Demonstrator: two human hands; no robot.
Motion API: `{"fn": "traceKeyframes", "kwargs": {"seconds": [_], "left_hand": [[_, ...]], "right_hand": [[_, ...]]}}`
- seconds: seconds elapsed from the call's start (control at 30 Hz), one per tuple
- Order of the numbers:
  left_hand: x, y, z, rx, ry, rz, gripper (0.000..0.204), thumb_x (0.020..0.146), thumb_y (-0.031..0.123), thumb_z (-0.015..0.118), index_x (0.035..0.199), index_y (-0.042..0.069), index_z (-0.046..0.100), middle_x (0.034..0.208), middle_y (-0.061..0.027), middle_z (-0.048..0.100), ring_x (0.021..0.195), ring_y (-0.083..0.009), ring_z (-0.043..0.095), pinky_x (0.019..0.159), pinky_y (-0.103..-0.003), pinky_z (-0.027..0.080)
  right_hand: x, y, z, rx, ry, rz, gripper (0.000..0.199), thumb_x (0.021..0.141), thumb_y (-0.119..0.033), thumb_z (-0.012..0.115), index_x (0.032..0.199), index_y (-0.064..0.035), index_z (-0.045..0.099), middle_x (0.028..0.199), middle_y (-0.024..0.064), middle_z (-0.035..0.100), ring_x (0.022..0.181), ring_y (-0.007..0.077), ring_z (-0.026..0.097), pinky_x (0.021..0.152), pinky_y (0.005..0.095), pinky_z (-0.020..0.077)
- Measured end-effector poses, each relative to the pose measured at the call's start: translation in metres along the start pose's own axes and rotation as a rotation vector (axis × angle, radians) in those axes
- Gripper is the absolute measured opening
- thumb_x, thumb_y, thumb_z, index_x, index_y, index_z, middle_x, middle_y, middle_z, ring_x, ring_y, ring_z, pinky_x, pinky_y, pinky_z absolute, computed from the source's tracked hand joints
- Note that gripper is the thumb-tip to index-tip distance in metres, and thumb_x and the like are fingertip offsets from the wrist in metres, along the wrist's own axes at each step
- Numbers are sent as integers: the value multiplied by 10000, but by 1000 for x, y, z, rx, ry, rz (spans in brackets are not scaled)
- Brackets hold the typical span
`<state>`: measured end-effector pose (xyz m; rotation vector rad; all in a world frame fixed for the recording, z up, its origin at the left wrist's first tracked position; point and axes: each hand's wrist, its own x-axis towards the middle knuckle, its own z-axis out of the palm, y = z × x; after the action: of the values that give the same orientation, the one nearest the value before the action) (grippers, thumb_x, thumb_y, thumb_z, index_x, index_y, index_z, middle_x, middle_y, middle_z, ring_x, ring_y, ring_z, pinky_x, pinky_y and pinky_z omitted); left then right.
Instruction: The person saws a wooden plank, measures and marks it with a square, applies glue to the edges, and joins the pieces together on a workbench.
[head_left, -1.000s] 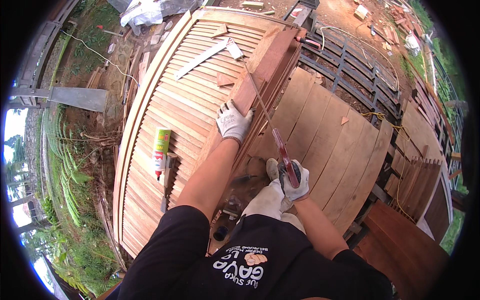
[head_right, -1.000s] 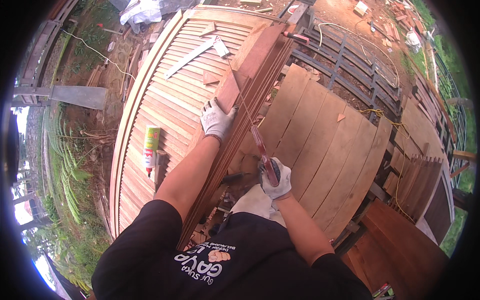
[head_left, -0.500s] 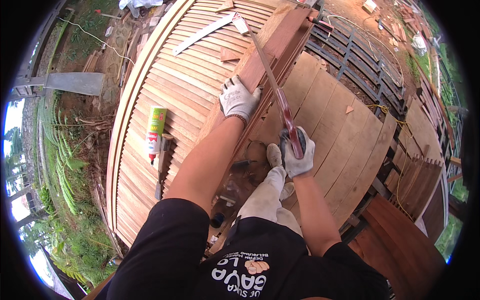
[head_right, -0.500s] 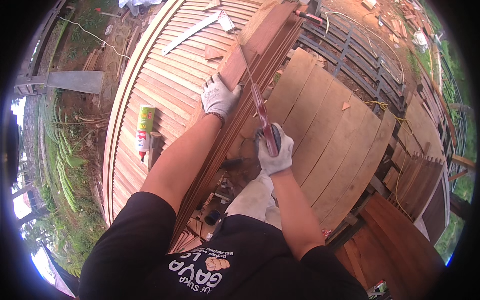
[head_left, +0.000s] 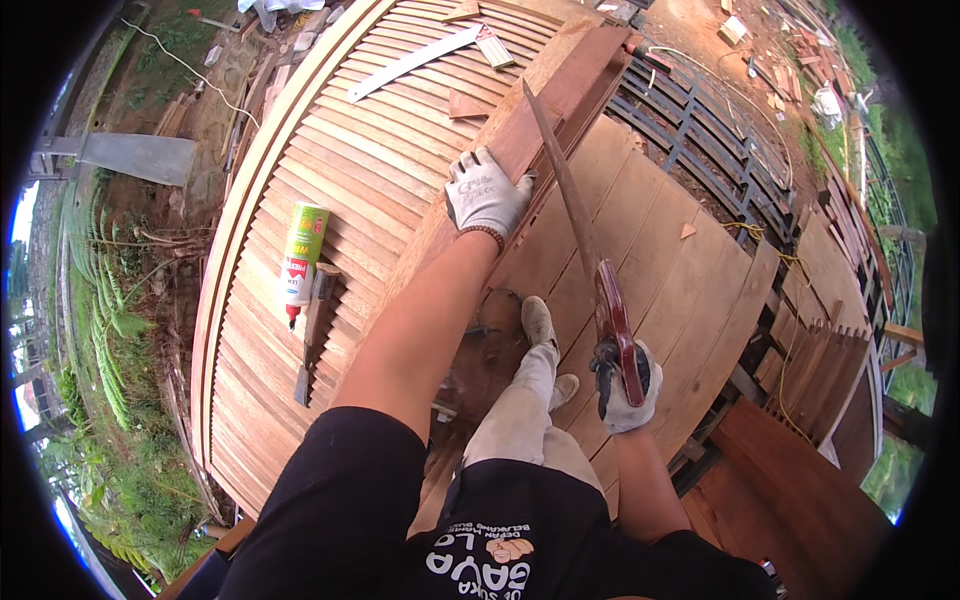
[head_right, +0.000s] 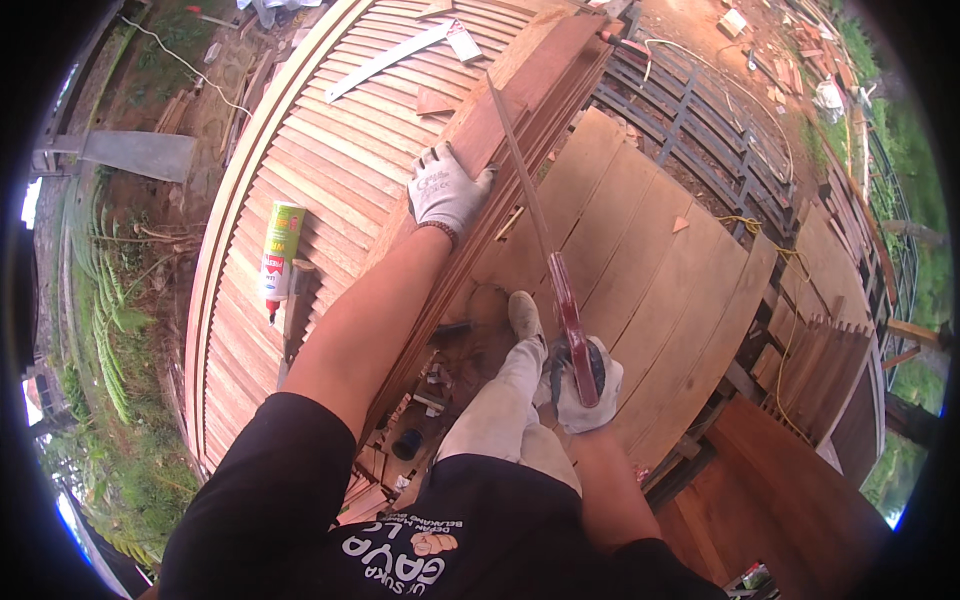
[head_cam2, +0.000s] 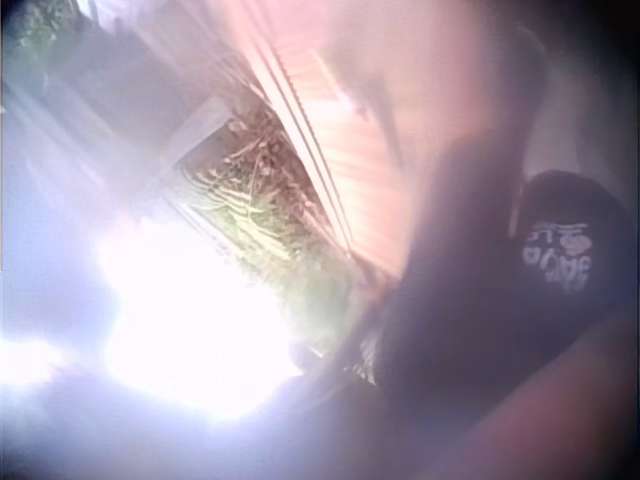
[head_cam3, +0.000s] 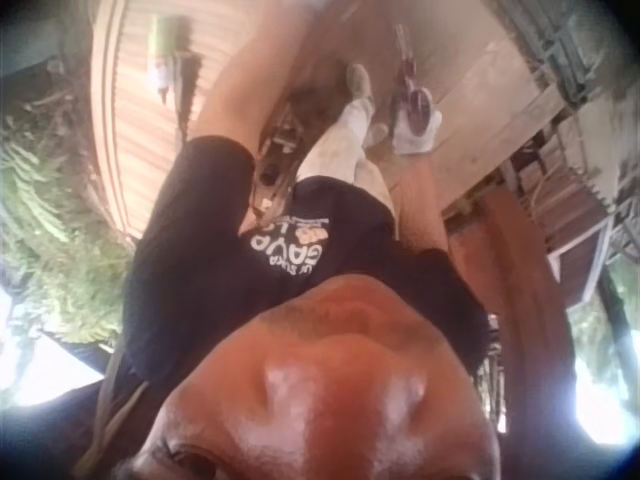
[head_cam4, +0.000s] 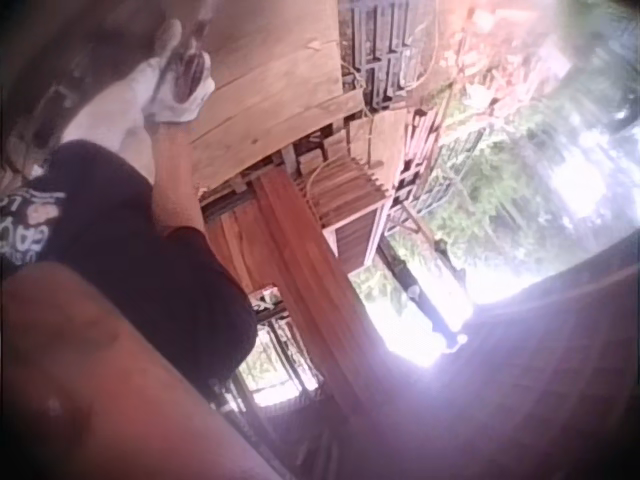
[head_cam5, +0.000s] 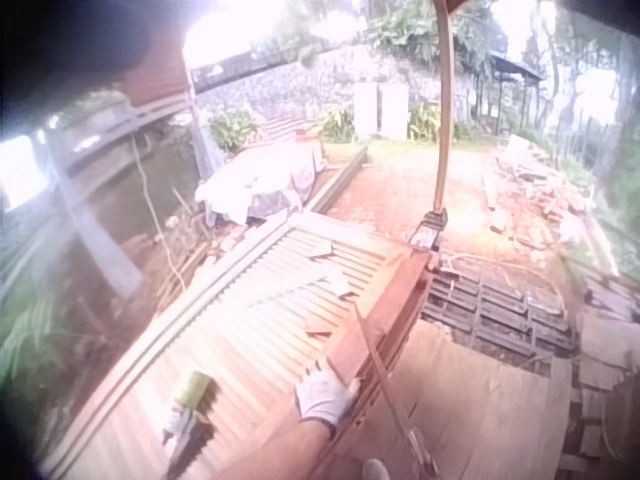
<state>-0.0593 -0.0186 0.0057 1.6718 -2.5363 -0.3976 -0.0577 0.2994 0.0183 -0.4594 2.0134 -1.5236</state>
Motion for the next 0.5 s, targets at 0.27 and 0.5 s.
{"fn": "traceKeyframes", "kwargs": {"seconds": [0.27, 0.5], "left_hand": [[-5, -1, -4, 10, -58, -3, 831, 845, 608, 711, 1352, -15, 498, 1383, -233, 528, 1338, -372, 482, 1089, -468, 435], [-8, 4, 0, 16, -61, 19, 869, 835, 622, 716, 1376, -19, 488, 1389, -229, 524, 1343, -367, 479, 1100, -468, 431]], "right_hand": [[23, -11, 17, -58, -21, -200, 124, 889, -106, 681, 976, -18, 672, 783, 86, 672, 694, 225, 654, 661, 320, 517], [70, -25, 29, -67, -3, -285, 138, 873, -103, 700, 984, -23, 683, 778, 110, 679, 700, 259, 679, 648, 359, 527]]}}
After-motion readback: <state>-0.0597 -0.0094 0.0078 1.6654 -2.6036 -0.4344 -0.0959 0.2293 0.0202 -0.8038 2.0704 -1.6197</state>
